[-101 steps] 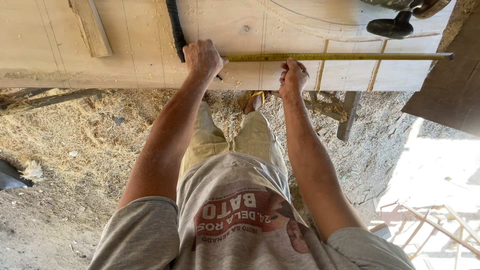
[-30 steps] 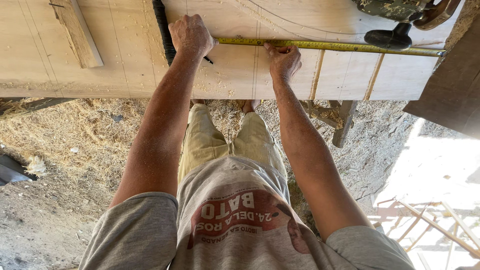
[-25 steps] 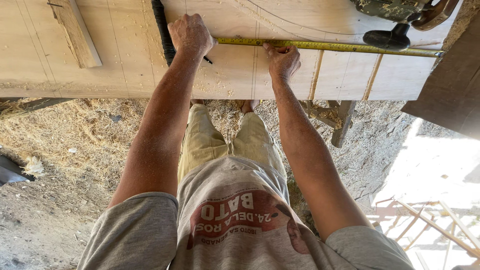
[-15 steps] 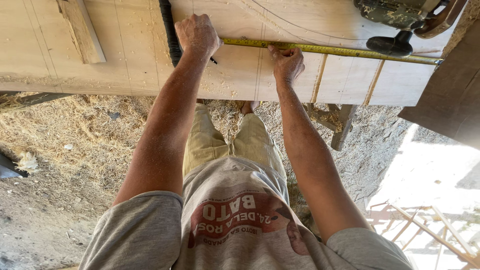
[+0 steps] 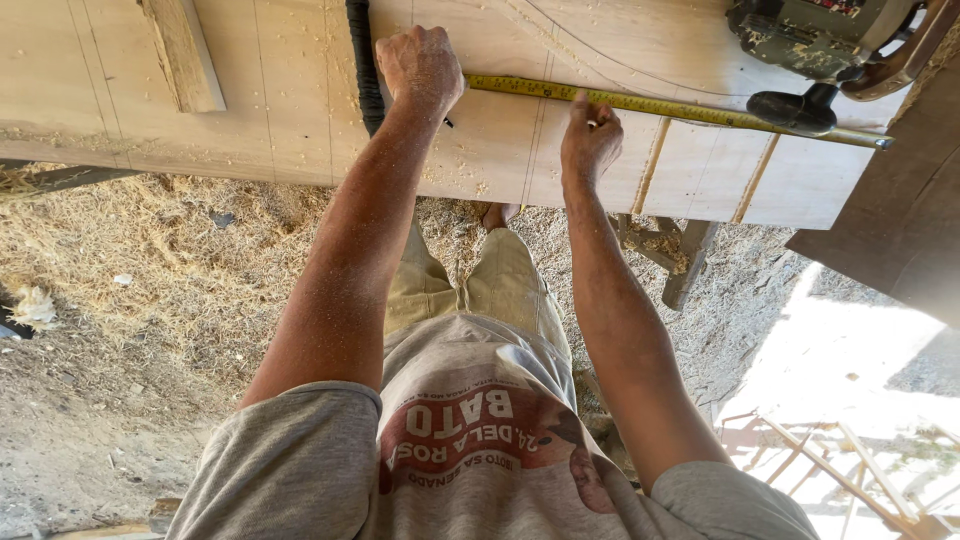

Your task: The person uses a handheld router to cut a groove along a plywood panel, then hammers a thin wooden strip into place on the panel. They measure the panel with a tape measure, mark it with a pencil, and reposition the strip while working.

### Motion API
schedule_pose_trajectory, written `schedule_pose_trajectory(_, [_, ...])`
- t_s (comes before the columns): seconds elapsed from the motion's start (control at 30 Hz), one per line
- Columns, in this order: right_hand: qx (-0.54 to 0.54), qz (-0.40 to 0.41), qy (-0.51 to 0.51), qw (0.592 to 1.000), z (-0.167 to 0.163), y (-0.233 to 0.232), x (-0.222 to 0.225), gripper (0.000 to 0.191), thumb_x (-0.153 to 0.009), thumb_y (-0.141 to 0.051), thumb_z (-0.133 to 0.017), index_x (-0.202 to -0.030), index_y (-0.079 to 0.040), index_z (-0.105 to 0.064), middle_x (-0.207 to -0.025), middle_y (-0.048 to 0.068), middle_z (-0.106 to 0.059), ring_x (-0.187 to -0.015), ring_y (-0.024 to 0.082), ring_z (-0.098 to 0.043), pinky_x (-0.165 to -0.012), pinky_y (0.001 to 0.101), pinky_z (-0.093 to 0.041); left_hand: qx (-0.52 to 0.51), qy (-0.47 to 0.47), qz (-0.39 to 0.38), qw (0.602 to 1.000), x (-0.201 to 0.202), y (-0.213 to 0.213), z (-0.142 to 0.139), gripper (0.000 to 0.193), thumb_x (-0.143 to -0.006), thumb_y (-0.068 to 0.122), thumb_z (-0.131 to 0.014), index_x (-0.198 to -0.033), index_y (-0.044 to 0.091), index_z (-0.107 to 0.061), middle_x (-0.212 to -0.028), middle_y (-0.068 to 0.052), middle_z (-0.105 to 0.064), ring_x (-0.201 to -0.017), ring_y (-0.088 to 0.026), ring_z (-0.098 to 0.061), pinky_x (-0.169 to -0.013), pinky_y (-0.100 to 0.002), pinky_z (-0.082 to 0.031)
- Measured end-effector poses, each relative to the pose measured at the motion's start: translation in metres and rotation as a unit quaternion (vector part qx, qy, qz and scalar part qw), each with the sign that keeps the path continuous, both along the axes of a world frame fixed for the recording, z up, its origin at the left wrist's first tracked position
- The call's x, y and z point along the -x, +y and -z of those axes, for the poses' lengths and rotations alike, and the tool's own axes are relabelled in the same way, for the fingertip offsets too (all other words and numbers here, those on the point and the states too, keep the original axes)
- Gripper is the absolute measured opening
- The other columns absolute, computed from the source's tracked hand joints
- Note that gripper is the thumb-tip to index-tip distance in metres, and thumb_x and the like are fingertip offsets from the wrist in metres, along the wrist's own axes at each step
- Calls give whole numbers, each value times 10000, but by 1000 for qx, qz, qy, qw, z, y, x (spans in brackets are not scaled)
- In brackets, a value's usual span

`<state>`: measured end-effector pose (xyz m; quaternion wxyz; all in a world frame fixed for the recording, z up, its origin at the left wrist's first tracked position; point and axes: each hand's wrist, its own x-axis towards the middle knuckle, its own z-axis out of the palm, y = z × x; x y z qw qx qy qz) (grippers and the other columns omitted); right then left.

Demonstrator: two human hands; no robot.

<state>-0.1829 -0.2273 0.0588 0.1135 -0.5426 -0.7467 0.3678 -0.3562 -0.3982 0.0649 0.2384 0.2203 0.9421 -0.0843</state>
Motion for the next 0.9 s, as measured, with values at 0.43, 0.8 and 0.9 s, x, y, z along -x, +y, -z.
schedule_pose_trajectory(0.43, [60, -259, 249, 931, 8, -75, 15, 142, -1038, -190, -685, -1019, -103, -575, -852, 6, -688, -735, 104, -723, -633, 276, -628, -16, 21, -3, 1000, 1, 1, 5, 251, -857, 354, -756, -779, 116, -763, -587, -94, -649, -506, -214, -597, -479, -428, -406])
schedule_pose_trajectory(0.8, [-35, -200, 203, 958, 21, -89, 23, 170, -884, -19, -760, -883, -77, -599, -772, 41, -707, -674, 104, -688, -640, 271, -572, -15, 19, -1, 1000, 3, 1, 8, 253, -852, 349, -756, -786, 105, -767, -610, -109, -669, -528, -223, -626, -473, -427, -427])
schedule_pose_trajectory(0.9, [-7, -197, 212, 957, 21, -88, 23, 178, -890, -28, -755, -876, -76, -583, -801, 40, -719, -681, 93, -676, -630, 264, -564, -27, 16, -9, 999, 2, 1, 7, 241, -841, 344, -759, -794, 109, -771, -624, -113, -679, -541, -237, -637, -476, -438, -435])
